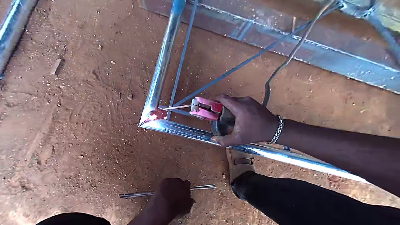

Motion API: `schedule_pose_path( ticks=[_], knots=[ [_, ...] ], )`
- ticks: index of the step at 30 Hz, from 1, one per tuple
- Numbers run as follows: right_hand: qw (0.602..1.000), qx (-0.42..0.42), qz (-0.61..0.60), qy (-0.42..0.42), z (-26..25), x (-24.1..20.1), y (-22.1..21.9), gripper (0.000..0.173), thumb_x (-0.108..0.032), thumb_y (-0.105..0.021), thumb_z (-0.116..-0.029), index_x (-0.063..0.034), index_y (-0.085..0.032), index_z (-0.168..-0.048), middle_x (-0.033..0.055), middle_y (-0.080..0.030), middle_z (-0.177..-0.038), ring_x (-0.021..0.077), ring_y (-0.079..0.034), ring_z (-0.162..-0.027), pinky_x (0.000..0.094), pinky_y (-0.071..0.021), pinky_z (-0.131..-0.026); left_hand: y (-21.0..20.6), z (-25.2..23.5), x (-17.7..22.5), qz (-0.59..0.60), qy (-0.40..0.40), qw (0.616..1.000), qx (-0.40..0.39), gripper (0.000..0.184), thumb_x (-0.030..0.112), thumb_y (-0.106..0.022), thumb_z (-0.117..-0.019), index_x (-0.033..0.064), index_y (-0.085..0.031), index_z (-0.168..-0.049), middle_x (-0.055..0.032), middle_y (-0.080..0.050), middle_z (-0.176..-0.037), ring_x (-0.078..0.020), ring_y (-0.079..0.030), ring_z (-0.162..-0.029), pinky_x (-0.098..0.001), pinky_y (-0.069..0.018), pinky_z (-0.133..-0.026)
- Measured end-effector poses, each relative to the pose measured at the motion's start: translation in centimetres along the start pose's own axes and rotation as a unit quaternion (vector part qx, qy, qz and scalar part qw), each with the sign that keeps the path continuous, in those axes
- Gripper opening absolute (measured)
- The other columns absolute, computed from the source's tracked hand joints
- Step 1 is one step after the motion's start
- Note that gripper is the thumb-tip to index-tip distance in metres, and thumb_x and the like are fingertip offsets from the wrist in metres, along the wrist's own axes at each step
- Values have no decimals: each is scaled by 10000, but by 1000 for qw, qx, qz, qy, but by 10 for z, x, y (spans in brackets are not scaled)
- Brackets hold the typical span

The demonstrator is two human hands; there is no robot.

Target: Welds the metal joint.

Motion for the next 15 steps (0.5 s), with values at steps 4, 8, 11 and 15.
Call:
schedule_pose_path(
  ticks=[4, 8, 11, 15],
  knots=[
    [1000, 18, -10, -23, 0, 11, 0, 828, -603, -783, -617, -95, -632, -1254, 3, -713, -886, 86, -684, -761, 338, -583, -637, 15, 1, 1, 28, -34, 998, 39, 513, 519, -542, -1031, 80, -608, -1288, -200, -704, -1096, -411, -693, -1048, -633, -547, -864],
    [999, 29, -6, -36, -3, 15, 0, 835, -594, -797, -605, -78, -638, -1242, 11, -717, -903, 78, -686, -775, 327, -588, -658, 20, -3, -3, 43, -43, 996, 58, 411, 434, -475, -1077, 77, -628, -1211, -191, -705, -1054, -410, -696, -1019, -632, -547, -838],
    [1000, 21, 21, 0, -9, 9, -5, 842, -571, -816, -610, -49, -641, -1247, 62, -725, -953, 148, -704, -825, 369, -597, -696, 17, -5, -7, 38, -45, 997, 58, 378, 403, -459, -1084, 88, -631, -1199, -186, -708, -1045, -411, -699, -1012, -637, -548, -825],
    [994, -3, 82, 71, -13, 3, -13, 773, -549, -813, -622, -48, -647, -1187, 107, -713, -975, 249, -714, -845, 431, -596, -691, 11, -5, -11, 36, -36, 998, 47, 441, 463, -503, -1060, 86, -639, -1242, -198, -711, -1084, -416, -695, -1046, -650, -545, -856]
  ],
)
Point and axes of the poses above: each hand's wrist, its own z-axis away from the middle knuckle, its own y-axis out of the back of the hand, x = y × z, the point moved 2 cm from there along -z, towards the middle knuckle
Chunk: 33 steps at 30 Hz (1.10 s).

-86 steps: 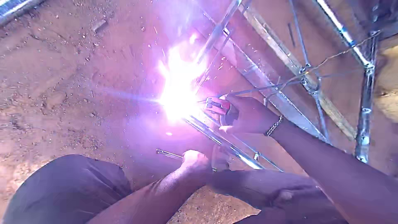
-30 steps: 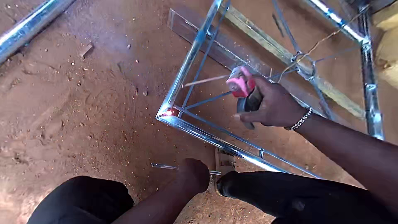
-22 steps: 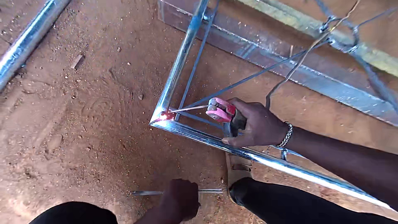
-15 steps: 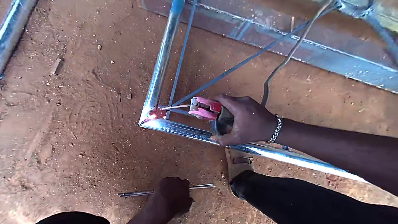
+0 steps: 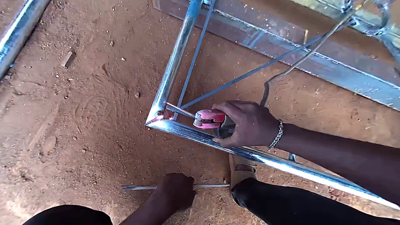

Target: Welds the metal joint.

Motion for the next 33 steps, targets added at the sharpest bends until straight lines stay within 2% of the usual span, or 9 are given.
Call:
schedule_pose_path(
  ticks=[12, 18, 21, 22, 23, 24, 28, 31, 33],
  knots=[
    [1000, -18, 17, 0, 2, 3, -6, 764, -572, -795, -615, -53, -650, -1157, 113, -707, -946, 265, -709, -815, 440, -585, -666, -1, 6, -3, -8, 10, 1000, -11, 524, 522, -499, -1052, 65, -609, -1284, -207, -703, -1107, -417, -688, -1064, -636, -541, -879],
    [1000, -28, 9, 6, -1, 0, -6, 798, -565, -795, -647, -21, -645, -1211, 123, -711, -985, 269, -712, -851, 445, -589, -710, -5, 3, -7, -5, 7, 1000, 7, 503, 511, -536, -1032, 54, -634, -1217, -194, -709, -1084, -402, -692, -1061, -637, -545, -866],
    [999, -34, -6, -1, -2, 2, -4, 751, -563, -806, -624, -46, -658, -1148, 90, -696, -926, 239, -700, -812, 431, -583, -684, -5, 3, -7, -1, 18, 1000, 3, 503, 516, -531, -1032, 62, -630, -1223, -190, -708, -1097, -396, -688, -1077, -634, -540, -881],
    [999, -33, -14, -7, -2, 2, -3, 712, -545, -815, -613, -71, -661, -1121, 74, -693, -902, 219, -693, -783, 419, -574, -658, -5, 3, -8, 4, 21, 1000, 9, 490, 505, -544, -1021, 63, -638, -1210, -190, -711, -1085, -399, -691, -1065, -641, -541, -870],
    [999, -36, -13, -11, -3, 3, -3, 647, -533, -821, -595, -85, -635, -1023, 55, -651, -831, 206, -664, -708, 408, -551, -588, -5, 3, -8, 8, 21, 1000, 18, 474, 497, -557, -1007, 67, -648, -1188, -184, -715, -1061, -397, -695, -1044, -641, -543, -848],
    [999, -39, -11, -11, -2, 3, -4, 644, -526, -822, -592, -80, -630, -1015, 56, -644, -824, 207, -661, -693, 410, -552, -576, -5, 3, -8, 9, 21, 1000, 21, 474, 502, -563, -1004, 70, -652, -1179, -183, -717, -1050, -399, -698, -1034, -642, -545, -838],
    [999, -48, -12, 1, 0, 2, -5, 787, -534, -825, -650, -24, -640, -1219, 131, -713, -1001, 277, -715, -848, 465, -593, -708, -5, 4, -7, 29, 19, 999, 15, 494, 492, -577, -1015, 68, -641, -1261, -204, -711, -1097, -419, -689, -1062, -663, -536, -868],
    [999, -44, -10, 9, 0, 2, -6, 801, -547, -804, -664, -13, -639, -1237, 143, -717, -1040, 286, -716, -875, 468, -592, -722, -7, 4, -8, 27, 16, 999, 21, 507, 495, -570, -1017, 61, -633, -1272, -203, -709, -1111, -417, -686, -1078, -656, -538, -884],
    [998, -60, -6, -2, -2, 1, -4, 759, -536, -828, -644, -19, -644, -1169, 124, -697, -962, 279, -703, -825, 465, -586, -698, -6, 3, -8, 14, 17, 1000, 22, 502, 512, -567, -1011, 54, -651, -1198, -201, -711, -1076, -414, -691, -1050, -649, -542, -861]
  ],
)
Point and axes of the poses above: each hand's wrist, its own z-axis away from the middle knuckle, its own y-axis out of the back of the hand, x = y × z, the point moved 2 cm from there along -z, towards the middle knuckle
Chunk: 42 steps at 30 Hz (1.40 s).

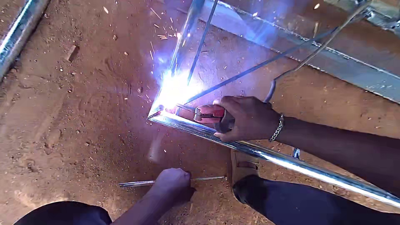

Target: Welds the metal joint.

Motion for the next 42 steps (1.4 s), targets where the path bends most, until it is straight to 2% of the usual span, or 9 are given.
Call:
schedule_pose_path(
  ticks=[3, 10, 17, 23, 27, 29, 31, 36, 42],
  knots=[
    [1000, -14, -7, -27, -3, -2, 5, 621, -484, -862, -580, -58, -612, -957, 79, -627, -798, 242, -652, -672, 440, -539, -561, 5, 1, 0, -6, -9, 1000, -11, 541, 516, -550, -1014, 11, -649, -1178, -250, -699, -1124, -457, -670, -1093, -672, -507, -899],
    [1000, 0, -10, -1, -1, 0, -1, 774, -516, -827, -659, -18, -637, -1220, 147, -710, -1013, 298, -714, -844, 487, -591, -705, 3, 1, 0, 14, 2, 1000, -17, 517, 503, -564, -1027, 54, -623, -1276, -212, -701, -1121, -419, -680, -1089, -656, -534, -893],
    [1000, -5, -9, -5, -2, 2, -1, 758, -537, -840, -630, -41, -639, -1166, 104, -691, -945, 268, -701, -802, 466, -590, -684, 4, 0, 0, 0, 2, 1000, -20, 528, 528, -554, -1025, 46, -636, -1226, -205, -703, -1089, -409, -687, -1062, -643, -541, -870],
    [1000, -13, -1, -3, -2, 3, -2, 807, -570, -822, -655, -34, -625, -1226, 122, -704, -1018, 276, -710, -882, 470, -592, -752, 4, 0, 0, 5, 5, 1000, -24, 521, 513, -561, -1026, 47, -625, -1250, -206, -702, -1104, -411, -687, -1069, -647, -543, -876],
    [1000, 8, -11, 7, -4, 2, -2, 666, -520, -826, -620, -45, -630, -1043, 86, -657, -852, 245, -676, -727, 433, -562, -616, 4, 1, -1, 0, 0, 1000, -13, 505, 514, -564, -1017, 61, -645, -1226, -191, -713, -1085, -399, -690, -1070, -638, -541, -878],
    [1000, -8, -15, -7, -4, 0, 0, 734, -515, -842, -631, -27, -648, -1145, 112, -691, -928, 272, -697, -792, 462, -583, -680, 3, 1, -1, -1, 0, 1000, -7, 494, 507, -564, -1015, 57, -653, -1198, -191, -714, -1068, -399, -692, -1061, -637, -540, -870],
    [1000, -5, -8, -3, -4, 1, -1, 695, -554, -817, -632, -55, -633, -1079, 82, -661, -877, 244, -677, -754, 437, -568, -648, 3, 1, -1, -4, 2, 1000, -8, 498, 514, -563, -1014, 55, -653, -1186, -189, -713, -1067, -394, -693, -1056, -634, -541, -868],
    [1000, -15, 2, 4, -5, 4, -2, 789, -567, -804, -656, -29, -628, -1205, 120, -696, -977, 280, -705, -839, 467, -584, -709, 5, 1, -1, -1, 7, 1000, -19, 523, 529, -560, -1018, 48, -649, -1204, -198, -709, -1082, -404, -688, -1064, -640, -539, -872],
    [1000, -15, -1, -10, -5, 3, -3, 797, -536, -813, -656, -40, -627, -1250, 125, -711, -1018, 280, -713, -870, 473, -589, -724, 4, 1, -2, -1, 8, 1000, -15, 502, 518, -550, -1019, 62, -644, -1207, -186, -711, -1062, -393, -694, -1044, -636, -542, -853]
  ],
)
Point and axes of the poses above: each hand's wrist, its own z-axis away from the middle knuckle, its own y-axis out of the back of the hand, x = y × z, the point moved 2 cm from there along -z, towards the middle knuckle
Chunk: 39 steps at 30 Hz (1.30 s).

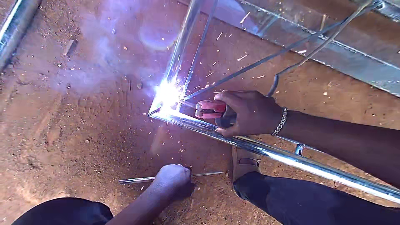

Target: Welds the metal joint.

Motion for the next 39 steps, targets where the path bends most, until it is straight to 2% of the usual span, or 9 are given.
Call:
schedule_pose_path(
  ticks=[2, 5, 9, 16, 23, 28, 31, 36, 39],
  knots=[
    [1000, -1, -7, 1, 0, -1, 1, 789, -517, -830, -661, -34, -622, -1251, 130, -712, -1039, 286, -716, -902, 478, -592, -751, 0, 0, 0, -1, 0, 1000, 0, 491, 509, -550, -1022, 66, -637, -1215, -183, -710, -1068, -390, -694, -1045, -631, -544, -852],
    [1000, 10, -2, 14, -1, -1, 1, 762, -532, -812, -644, -43, -627, -1199, 119, -703, -982, 275, -709, -845, 464, -585, -701, 0, 0, 1, 0, 2, 1000, 2, 502, 509, -558, -1017, 55, -648, -1212, -188, -711, -1086, -397, -689, -1069, -633, -541, -871],
    [999, 22, 4, 24, -1, 0, -1, 773, -557, -797, -640, -35, -638, -1187, 126, -708, -977, 280, -713, -854, 460, -586, -712, 0, 1, 1, -2, 0, 1000, -4, 520, 517, -547, -1026, 51, -632, -1243, -196, -706, -1104, -397, -685, -1082, -637, -537, -881],
    [1000, -8, 3, -1, -2, -2, 0, 816, -534, -831, -638, -41, -620, -1252, 143, -704, -1019, 307, -710, -871, 486, -582, -711, -1, 2, 1, -3, 4, 1000, -1, 519, 514, -549, -1028, 51, -632, -1247, -195, -704, -1114, -394, -683, -1093, -631, -540, -892],
    [1000, 3, 0, 11, -3, -1, -2, 785, -542, -818, -645, -35, -632, -1215, 140, -709, -1028, 301, -712, -890, 486, -585, -734, -2, 2, -2, 8, 7, 1000, -3, 522, 512, -557, -1023, 60, -626, -1274, -195, -706, -1124, -398, -683, -1095, -640, -535, -900],
    [1000, -24, 4, -1, -4, -3, 1, 790, -548, -825, -656, -47, -625, -1234, 118, -706, -1032, 286, -710, -892, 487, -583, -738, -3, 4, -1, 12, 7, 1000, 7, 483, 491, -564, -1020, 61, -644, -1223, -190, -712, -1094, -404, -687, -1074, -647, -536, -879],
    [1000, -18, -1, -7, -3, -3, 0, 745, -535, -827, -639, -73, -637, -1192, 93, -698, -941, 263, -701, -820, 476, -581, -699, -3, 6, -1, 28, 7, 999, 16, 478, 479, -576, -1011, 66, -654, -1240, -195, -713, -1115, -407, -683, -1091, -656, -534, -890],
    [999, -48, 10, -13, -4, -2, -1, 825, -564, -820, -680, -48, -611, -1290, 129, -708, -1061, 295, -709, -906, 498, -584, -766, -3, 5, -2, 23, 13, 1000, 2, 520, 509, -569, -1015, 56, -642, -1262, -213, -704, -1133, -421, -678, -1102, -661, -531, -893],
    [1000, -20, 6, 4, -4, -2, -2, 797, -547, -813, -681, -44, -619, -1268, 130, -711, -1049, 288, -714, -890, 483, -591, -751, -2, 4, -1, 13, 12, 1000, -8, 514, 496, -561, -1026, 48, -620, -1270, -213, -700, -1113, -413, -682, -1084, -649, -536, -887]
  ],
)
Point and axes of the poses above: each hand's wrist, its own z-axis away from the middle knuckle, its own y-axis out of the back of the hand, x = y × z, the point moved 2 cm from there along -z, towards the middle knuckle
